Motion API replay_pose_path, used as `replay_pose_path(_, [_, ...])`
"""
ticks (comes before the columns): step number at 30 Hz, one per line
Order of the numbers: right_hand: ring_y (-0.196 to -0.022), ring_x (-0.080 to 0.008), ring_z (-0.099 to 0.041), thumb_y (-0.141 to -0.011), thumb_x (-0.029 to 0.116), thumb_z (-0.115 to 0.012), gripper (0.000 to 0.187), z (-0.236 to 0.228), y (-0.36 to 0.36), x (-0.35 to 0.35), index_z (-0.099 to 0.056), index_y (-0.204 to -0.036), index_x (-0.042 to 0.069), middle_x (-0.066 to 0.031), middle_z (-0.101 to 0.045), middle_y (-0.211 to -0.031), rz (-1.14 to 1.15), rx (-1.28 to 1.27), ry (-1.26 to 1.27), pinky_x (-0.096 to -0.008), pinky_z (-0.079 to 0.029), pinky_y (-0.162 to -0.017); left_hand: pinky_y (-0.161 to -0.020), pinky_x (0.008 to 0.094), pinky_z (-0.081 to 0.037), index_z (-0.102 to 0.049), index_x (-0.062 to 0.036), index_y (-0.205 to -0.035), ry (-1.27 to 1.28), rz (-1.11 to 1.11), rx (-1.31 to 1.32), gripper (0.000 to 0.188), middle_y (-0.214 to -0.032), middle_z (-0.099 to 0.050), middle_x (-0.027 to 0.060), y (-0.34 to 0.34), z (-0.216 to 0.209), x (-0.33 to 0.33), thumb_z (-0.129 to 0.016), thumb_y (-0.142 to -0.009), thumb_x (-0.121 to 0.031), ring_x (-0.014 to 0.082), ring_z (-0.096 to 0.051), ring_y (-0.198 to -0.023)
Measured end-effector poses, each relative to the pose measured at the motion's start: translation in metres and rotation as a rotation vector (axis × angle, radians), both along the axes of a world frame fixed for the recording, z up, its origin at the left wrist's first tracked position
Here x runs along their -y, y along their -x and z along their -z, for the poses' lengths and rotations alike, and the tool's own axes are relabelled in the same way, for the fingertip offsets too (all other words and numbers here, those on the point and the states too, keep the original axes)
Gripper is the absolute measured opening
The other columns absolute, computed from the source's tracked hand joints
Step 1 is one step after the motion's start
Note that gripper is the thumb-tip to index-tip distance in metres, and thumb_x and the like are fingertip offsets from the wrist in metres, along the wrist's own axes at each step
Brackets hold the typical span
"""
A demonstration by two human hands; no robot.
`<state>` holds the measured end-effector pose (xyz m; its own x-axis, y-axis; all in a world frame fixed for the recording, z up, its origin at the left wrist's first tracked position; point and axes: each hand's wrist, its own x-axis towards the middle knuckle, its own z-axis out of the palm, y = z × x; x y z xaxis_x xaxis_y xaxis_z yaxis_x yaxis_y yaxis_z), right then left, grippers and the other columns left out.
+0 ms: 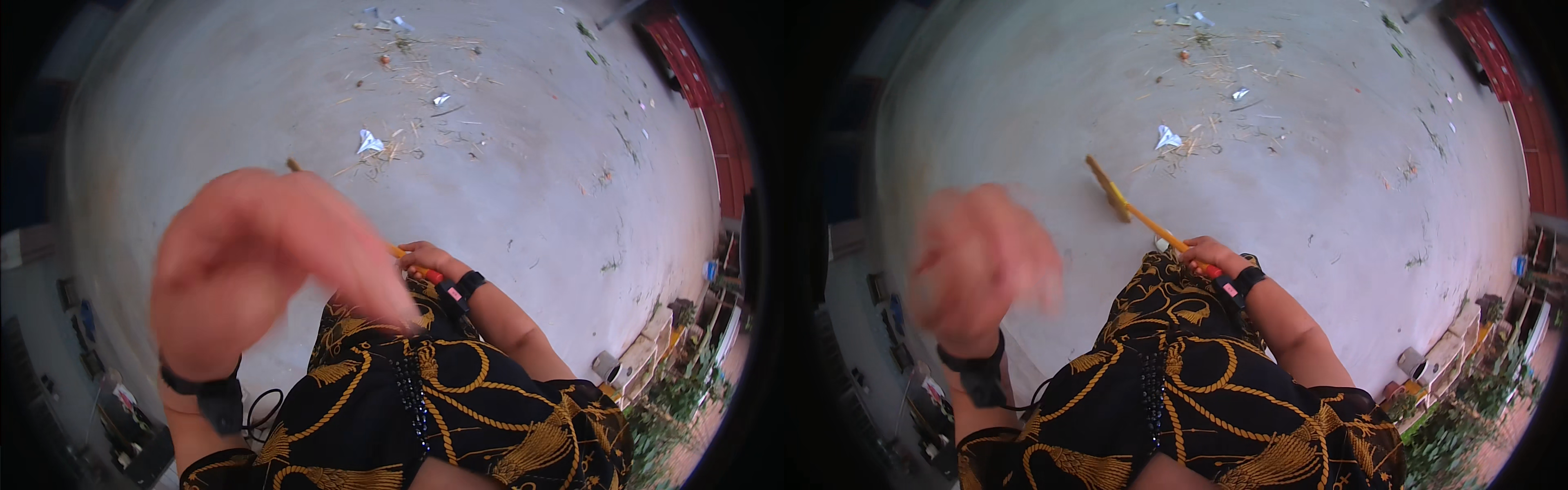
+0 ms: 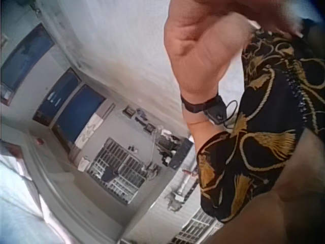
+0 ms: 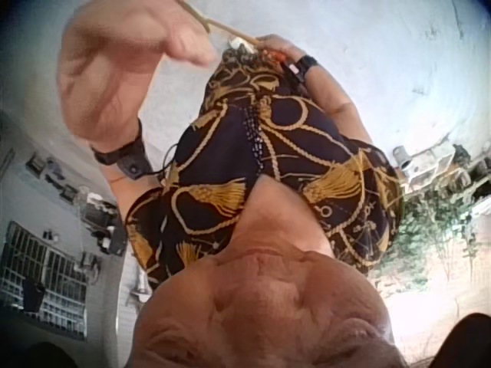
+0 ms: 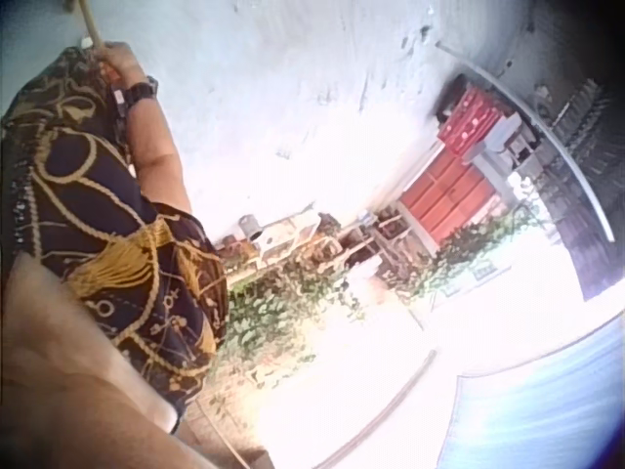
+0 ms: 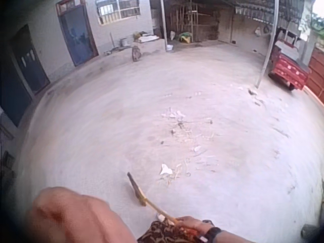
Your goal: Sweeping debris on a concrete outdoor floor using a broom.
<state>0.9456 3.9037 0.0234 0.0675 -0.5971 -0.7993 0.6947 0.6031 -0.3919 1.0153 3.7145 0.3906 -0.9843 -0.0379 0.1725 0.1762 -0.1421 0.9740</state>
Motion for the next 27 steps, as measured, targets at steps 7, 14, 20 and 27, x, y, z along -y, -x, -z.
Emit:
replay_pose_path(7, [-0.048,-0.0060,-0.042,-0.084,0.005,-0.053,0.025,0.057,0.078,-0.045,-0.043,-0.107,0.004,-0.0037,-0.048,-0.070,0.554,0.138,-0.156,-0.0181,-0.036,-0.037,-0.052,0.0324,-0.043,-0.049,-0.0041,-0.071,-0.356,0.218,-0.278,0.020,-0.075,-0.053,0.0104,-0.019,-0.046,0.035,-0.047,-0.088,-0.015,0.0214,-0.051,-0.057])
replay_pose_path(14, [-0.049,-0.0067,-0.043,-0.085,0.004,-0.050,0.010,0.005,0.122,-0.036,-0.043,-0.092,0.005,-0.0006,-0.044,-0.065,0.659,-0.275,-0.257,-0.0199,-0.038,-0.039,-0.052,0.0315,-0.042,-0.049,-0.0043,-0.073,-0.482,0.205,-0.414,0.018,-0.074,-0.051,0.0096,-0.028,-0.038,0.081,-0.048,-0.088,-0.015,0.0212,-0.049,-0.055])
replay_pose_path(20, [-0.048,-0.0062,-0.042,-0.084,0.004,-0.052,0.022,-0.057,0.109,0.024,-0.045,-0.104,0.003,-0.0008,-0.046,-0.068,0.593,-0.304,-0.105,-0.0197,-0.038,-0.040,-0.051,0.0306,-0.040,-0.049,-0.0045,-0.075,-0.535,0.174,-0.418,0.017,-0.074,-0.050,0.0089,-0.006,-0.023,0.099,-0.048,-0.088,-0.016,0.0210,-0.047,-0.054])
replay_pose_path(27, [-0.048,-0.0052,-0.041,-0.082,0.002,-0.052,0.041,-0.035,0.095,0.108,-0.042,-0.121,0.002,-0.0004,-0.046,-0.069,0.271,-0.059,0.020,-0.0193,-0.037,-0.039,-0.050,0.0296,-0.038,-0.049,-0.0047,-0.077,-0.560,0.118,-0.435,0.015,-0.073,-0.049,0.0080,0.044,-0.017,0.112,-0.048,-0.088,-0.016,0.0207,-0.044,-0.052])
